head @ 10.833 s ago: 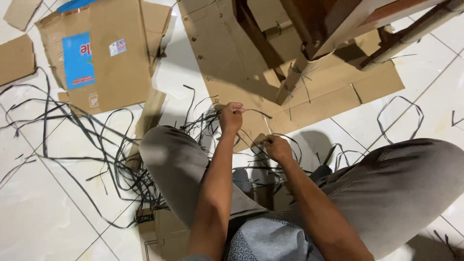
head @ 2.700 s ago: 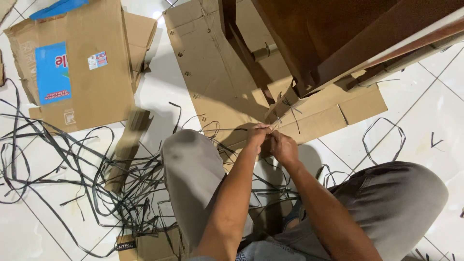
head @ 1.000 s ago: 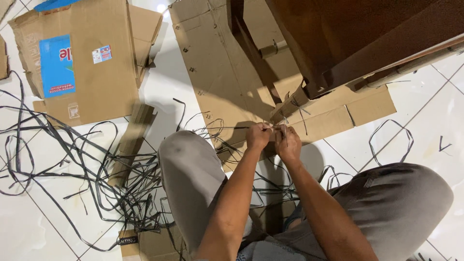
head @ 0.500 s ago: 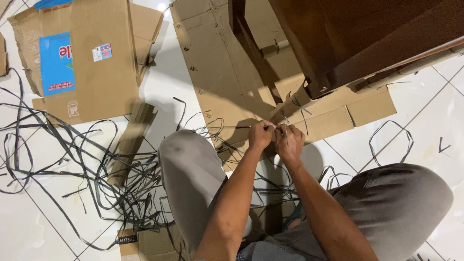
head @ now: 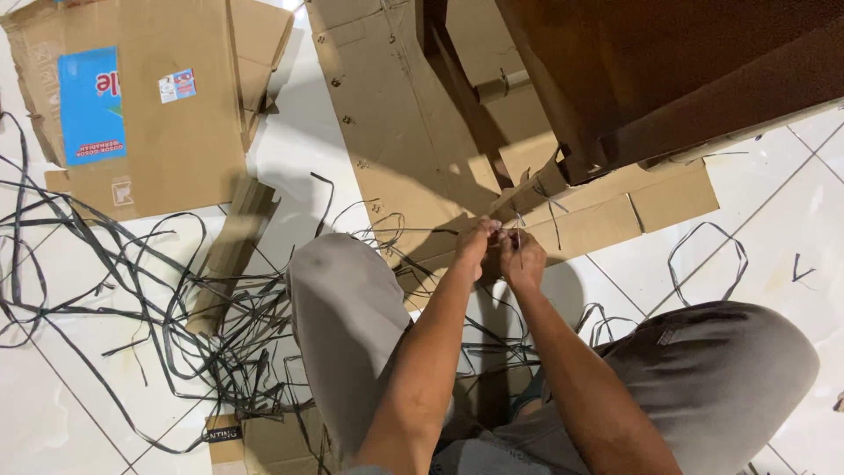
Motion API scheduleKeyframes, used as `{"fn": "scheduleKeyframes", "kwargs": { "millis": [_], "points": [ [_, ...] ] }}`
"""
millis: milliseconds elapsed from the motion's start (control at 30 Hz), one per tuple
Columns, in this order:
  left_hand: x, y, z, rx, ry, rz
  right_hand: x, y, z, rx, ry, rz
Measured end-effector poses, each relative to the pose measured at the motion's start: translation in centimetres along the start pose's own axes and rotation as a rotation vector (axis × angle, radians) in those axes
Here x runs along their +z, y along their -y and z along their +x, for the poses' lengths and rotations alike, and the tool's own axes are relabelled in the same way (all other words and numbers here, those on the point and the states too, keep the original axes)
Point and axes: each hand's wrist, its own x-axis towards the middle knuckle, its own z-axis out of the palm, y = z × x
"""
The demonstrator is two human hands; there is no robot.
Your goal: Wrapping and tying plastic straps around a furniture leg covered in cardboard for protection
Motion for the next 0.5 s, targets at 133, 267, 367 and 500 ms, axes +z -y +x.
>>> {"fn": "scheduleKeyframes", "kwargs": {
  "millis": [133, 267, 367, 500],
  "points": [
    [-0.6, -4.8, -6.3, -0.064, 0.087, -0.018, 2.8, -3.5, 1.6, 0.251, 0.089, 0.326],
    [-1.1, -5.7, -8.4, -0.081, 0.142, 0.019, 2.4, -2.6, 1.7, 0.352, 0.095, 0.498],
    [-0.9, -1.6, -2.7, -0.028, 0.114, 0.026, 3.5, -4.0, 2.3, 0.381, 0.075, 0.467],
    [-0.9, -0.1, -0.5, -0.043, 0.09, 0.113, 0.2, -0.6, 0.9, 0.289, 0.118, 0.174]
  ]
}}
